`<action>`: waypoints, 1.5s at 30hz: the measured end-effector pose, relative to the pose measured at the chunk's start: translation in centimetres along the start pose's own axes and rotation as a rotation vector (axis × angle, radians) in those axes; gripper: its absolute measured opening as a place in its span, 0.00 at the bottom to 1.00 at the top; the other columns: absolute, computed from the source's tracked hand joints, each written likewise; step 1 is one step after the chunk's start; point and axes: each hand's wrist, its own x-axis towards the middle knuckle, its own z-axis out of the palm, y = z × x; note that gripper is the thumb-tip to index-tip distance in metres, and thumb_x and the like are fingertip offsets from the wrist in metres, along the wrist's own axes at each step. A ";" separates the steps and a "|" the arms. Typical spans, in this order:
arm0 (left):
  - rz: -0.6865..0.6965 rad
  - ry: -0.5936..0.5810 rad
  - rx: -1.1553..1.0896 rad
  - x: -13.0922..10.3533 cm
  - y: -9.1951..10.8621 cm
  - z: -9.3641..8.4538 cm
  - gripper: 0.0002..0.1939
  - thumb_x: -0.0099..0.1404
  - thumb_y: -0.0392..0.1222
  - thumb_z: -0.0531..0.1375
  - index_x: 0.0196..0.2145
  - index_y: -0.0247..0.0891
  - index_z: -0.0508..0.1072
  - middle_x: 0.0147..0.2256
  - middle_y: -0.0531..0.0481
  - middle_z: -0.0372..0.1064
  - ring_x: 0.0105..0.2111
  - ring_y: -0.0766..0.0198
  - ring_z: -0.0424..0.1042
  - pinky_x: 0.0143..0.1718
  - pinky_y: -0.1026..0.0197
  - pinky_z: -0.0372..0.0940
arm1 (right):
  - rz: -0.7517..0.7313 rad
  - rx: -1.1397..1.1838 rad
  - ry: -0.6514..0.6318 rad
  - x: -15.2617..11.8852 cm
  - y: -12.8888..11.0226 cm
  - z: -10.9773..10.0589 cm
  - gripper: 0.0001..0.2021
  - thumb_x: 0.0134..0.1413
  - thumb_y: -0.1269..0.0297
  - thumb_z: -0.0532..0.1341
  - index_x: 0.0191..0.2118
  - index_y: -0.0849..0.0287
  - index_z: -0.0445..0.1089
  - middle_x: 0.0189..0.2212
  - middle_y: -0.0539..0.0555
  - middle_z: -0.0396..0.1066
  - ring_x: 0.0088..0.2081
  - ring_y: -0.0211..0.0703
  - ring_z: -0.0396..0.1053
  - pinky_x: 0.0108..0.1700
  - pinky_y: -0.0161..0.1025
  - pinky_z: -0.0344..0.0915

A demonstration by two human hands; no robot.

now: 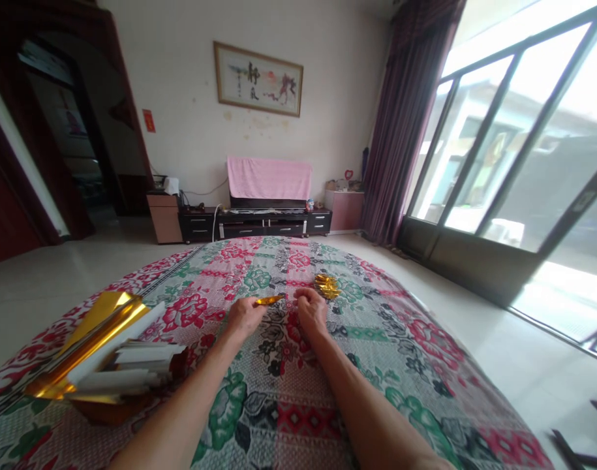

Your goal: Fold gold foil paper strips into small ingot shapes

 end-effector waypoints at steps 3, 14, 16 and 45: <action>0.044 -0.001 0.094 0.1 1.7 0.7 0.11 0.55 0.46 0.56 0.26 0.39 0.75 0.22 0.51 0.70 0.24 0.66 0.66 0.23 0.66 0.51 | 0.057 0.089 0.075 1.2 0.9 -1.3 0.14 0.40 0.65 0.49 0.30 0.59 0.71 0.26 0.51 0.72 0.26 0.40 0.70 0.29 0.34 0.63; 0.290 -0.070 0.191 0.6 8.1 7.6 0.13 0.56 0.39 0.52 0.31 0.38 0.77 0.31 0.45 0.74 0.33 0.63 0.69 0.32 0.65 0.56 | 0.229 -0.054 0.569 4.3 2.4 -6.9 0.19 0.42 0.65 0.47 0.39 0.60 0.70 0.39 0.57 0.73 0.41 0.48 0.68 0.44 0.40 0.61; 0.313 -0.074 0.216 0.7 9.1 8.6 0.13 0.56 0.39 0.53 0.32 0.39 0.77 0.32 0.45 0.74 0.33 0.62 0.69 0.32 0.64 0.56 | 0.262 -0.028 0.563 4.8 3.3 -7.3 0.21 0.41 0.66 0.47 0.42 0.61 0.69 0.40 0.58 0.72 0.42 0.48 0.68 0.43 0.40 0.61; 0.276 -0.029 0.260 1.4 11.0 11.0 0.13 0.55 0.46 0.56 0.29 0.40 0.79 0.31 0.43 0.75 0.35 0.58 0.70 0.32 0.64 0.58 | 0.274 0.182 0.466 5.9 5.3 -6.6 0.22 0.38 0.67 0.46 0.41 0.61 0.67 0.39 0.58 0.73 0.39 0.44 0.72 0.37 0.36 0.67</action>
